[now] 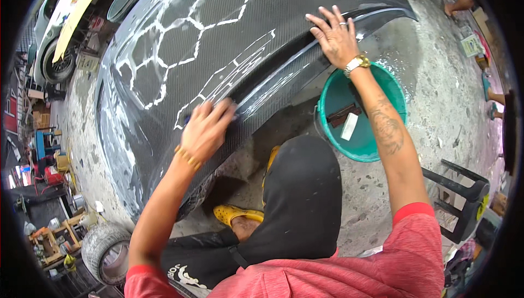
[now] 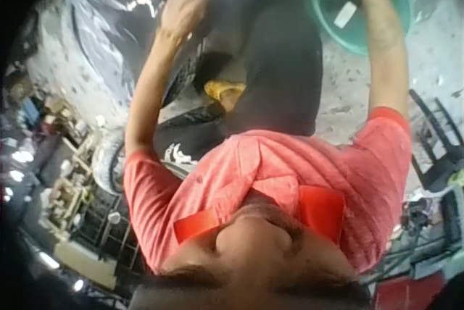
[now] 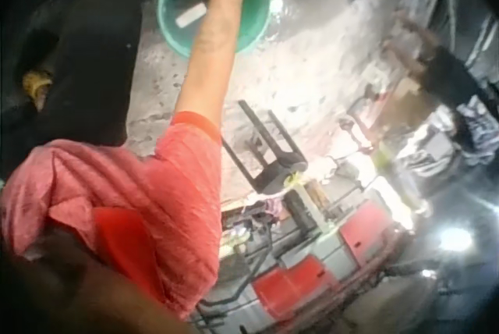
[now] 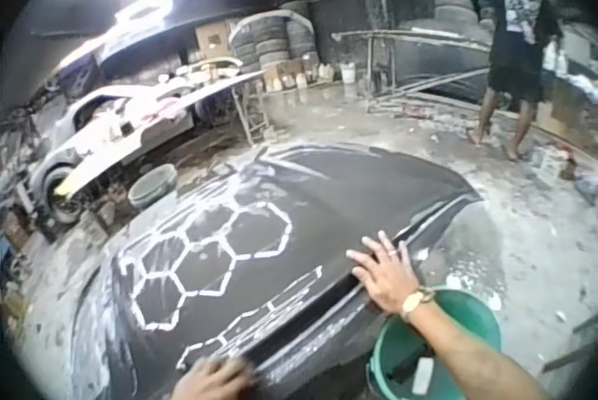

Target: Wet sanding a carbon fiber car hood with a sanding block.

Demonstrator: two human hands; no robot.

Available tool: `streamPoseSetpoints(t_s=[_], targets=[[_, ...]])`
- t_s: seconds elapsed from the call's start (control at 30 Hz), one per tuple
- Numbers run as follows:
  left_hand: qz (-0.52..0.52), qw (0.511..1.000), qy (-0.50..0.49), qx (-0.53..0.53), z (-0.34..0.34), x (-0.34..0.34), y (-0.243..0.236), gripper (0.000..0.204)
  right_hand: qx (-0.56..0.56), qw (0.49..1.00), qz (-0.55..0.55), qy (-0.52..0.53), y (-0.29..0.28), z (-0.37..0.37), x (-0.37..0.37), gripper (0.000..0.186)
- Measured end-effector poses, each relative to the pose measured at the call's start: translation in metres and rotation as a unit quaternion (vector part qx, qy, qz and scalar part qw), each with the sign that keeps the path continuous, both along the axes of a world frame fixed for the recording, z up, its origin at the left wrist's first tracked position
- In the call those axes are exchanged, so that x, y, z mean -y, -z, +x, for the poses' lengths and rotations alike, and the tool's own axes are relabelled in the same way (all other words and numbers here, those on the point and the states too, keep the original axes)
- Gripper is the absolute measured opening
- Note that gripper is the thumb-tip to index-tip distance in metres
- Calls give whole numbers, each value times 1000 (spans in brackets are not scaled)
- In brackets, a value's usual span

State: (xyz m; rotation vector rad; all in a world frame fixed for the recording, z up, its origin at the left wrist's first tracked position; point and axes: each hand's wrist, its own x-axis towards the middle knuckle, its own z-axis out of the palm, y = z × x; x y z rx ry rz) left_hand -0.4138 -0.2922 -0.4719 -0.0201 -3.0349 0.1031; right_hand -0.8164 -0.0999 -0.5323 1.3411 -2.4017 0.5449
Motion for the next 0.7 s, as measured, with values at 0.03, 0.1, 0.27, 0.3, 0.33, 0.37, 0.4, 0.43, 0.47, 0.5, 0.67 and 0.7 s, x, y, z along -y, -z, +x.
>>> streamPoseSetpoints(t_s=[0.03, 0.1, 0.27, 0.3, 0.33, 0.37, 0.4, 0.43, 0.47, 0.5, 0.67, 0.7], targets=[[13, 999, 28, -20, -44, -1, 10, 40, 22, 1000, 8, 4, -1, 0, 1, 44], [7, 996, 71, -58, -111, -10, 17, 39, 72, 997, 10, 1, -8, -2, 1, 44], [-24, 999, 11, 26, -54, -29, -41, 63, 99, 994, 29, 32, -23, -43, 3, 45], [-31, 999, 3, 25, -37, -29, -47, 64, 84, 992, -7, 92, -17, -43, 8, 46], [-28, 999, -4, 22, -29, -29, -51, 64, 64, 993, -21, 95, -9, -43, 11, 46], [-25, 999, 1, 23, -39, -27, -47, 64, 65, 993, -25, 96, -4, -46, 11, 47], [-19, 999, 20, 32, -51, -25, -45, 63, 56, 994, -42, 89, -1, -48, 11, 48], [-14, 998, 39, 41, -65, -23, -44, 62, 64, 993, -32, 93, 2, -50, 12, 49], [-17, 998, 51, 43, -92, -25, -38, 58, 63, 993, -38, 92, 4, -51, 11, 49], [-12, 996, 78, 40, -126, -25, -30, 54, 70, 993, -39, 91, 5, -51, 11, 48], [-18, 994, 111, -13, -225, -49, -29, 37, 114, 989, -28, 93, -7, -48, 8, 50], [3, 997, 83, -3, -213, -50, -30, 35, 121, 988, -20, 94, -7, -48, 8, 52]])
